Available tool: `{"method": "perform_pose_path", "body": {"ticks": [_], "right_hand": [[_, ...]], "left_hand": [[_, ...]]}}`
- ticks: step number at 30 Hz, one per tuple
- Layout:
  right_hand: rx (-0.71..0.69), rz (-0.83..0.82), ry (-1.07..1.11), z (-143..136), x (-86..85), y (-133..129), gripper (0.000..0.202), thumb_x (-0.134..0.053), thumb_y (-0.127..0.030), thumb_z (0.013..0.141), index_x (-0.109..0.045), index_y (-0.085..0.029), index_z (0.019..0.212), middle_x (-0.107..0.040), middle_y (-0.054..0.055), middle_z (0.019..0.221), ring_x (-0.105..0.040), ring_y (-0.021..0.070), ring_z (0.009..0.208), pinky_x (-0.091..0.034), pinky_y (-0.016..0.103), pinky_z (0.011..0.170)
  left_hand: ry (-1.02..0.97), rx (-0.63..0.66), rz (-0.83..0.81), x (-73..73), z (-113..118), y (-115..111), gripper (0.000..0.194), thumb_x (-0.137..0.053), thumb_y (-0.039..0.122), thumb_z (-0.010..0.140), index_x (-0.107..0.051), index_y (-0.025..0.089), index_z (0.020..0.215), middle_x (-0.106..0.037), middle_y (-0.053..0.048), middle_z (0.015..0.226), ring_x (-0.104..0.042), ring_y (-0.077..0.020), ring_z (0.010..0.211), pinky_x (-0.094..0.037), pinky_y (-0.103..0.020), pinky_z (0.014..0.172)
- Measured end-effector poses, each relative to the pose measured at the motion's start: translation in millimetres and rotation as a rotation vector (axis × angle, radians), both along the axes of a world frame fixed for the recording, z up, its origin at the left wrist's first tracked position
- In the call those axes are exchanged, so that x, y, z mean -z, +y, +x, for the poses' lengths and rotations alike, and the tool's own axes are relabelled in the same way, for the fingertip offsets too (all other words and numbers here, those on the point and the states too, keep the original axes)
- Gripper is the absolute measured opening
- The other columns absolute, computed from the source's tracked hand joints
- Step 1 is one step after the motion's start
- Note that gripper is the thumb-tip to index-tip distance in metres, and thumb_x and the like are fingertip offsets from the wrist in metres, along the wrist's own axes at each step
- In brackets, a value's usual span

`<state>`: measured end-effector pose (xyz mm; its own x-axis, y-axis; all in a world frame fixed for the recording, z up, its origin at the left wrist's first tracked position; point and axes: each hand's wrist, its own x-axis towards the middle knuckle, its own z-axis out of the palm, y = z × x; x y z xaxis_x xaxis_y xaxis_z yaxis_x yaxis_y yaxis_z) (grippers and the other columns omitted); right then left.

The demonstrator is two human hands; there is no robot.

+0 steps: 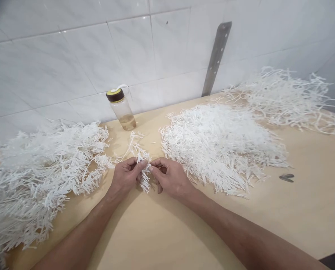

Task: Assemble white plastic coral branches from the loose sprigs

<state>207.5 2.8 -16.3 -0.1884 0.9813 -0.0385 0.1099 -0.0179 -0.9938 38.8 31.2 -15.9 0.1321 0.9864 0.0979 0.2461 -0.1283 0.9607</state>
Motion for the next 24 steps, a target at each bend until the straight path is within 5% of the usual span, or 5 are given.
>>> {"method": "perform_pose_path", "body": {"ticks": [5,18,24], "right_hand": [[0.016,0.01,-0.04,-0.3,-1.2,-0.2,0.02,-0.056,-0.038,0.091,-0.059,-0.02,0.083,-0.054,-0.007,0.048,-0.052,0.0094,0.037,-0.043,0.02,0.04],[-0.017,0.099,-0.169,-1.5,1.0,-3.1,0.018,-0.052,-0.034,0.093,-0.058,-0.02,0.082,-0.053,-0.007,0.056,-0.052,0.0091,0.037,-0.041,0.021,0.042],[-0.052,0.383,-0.292,-3.3,-1.9,-4.1,0.016,-0.051,-0.022,0.091,-0.059,-0.019,0.077,-0.058,-0.001,0.067,-0.05,0.0119,0.057,-0.039,0.024,0.054]], "left_hand": [[-0.012,0.025,-0.032,1.2,0.9,-1.4,0.043,-0.067,0.049,0.082,-0.046,0.019,0.06,-0.038,0.006,0.049,-0.038,-0.0084,0.047,-0.03,-0.023,0.047],[0.064,0.012,0.065,-2.7,0.2,-3.2,0.041,-0.066,0.042,0.081,-0.04,0.019,0.058,-0.031,0.006,0.059,-0.03,-0.0097,0.056,-0.026,-0.024,0.052],[0.056,-0.062,0.056,-2.1,0.8,-2.4,0.042,-0.068,0.039,0.077,-0.038,0.02,0.054,-0.032,0.006,0.056,-0.031,-0.0096,0.055,-0.027,-0.024,0.052]]}}
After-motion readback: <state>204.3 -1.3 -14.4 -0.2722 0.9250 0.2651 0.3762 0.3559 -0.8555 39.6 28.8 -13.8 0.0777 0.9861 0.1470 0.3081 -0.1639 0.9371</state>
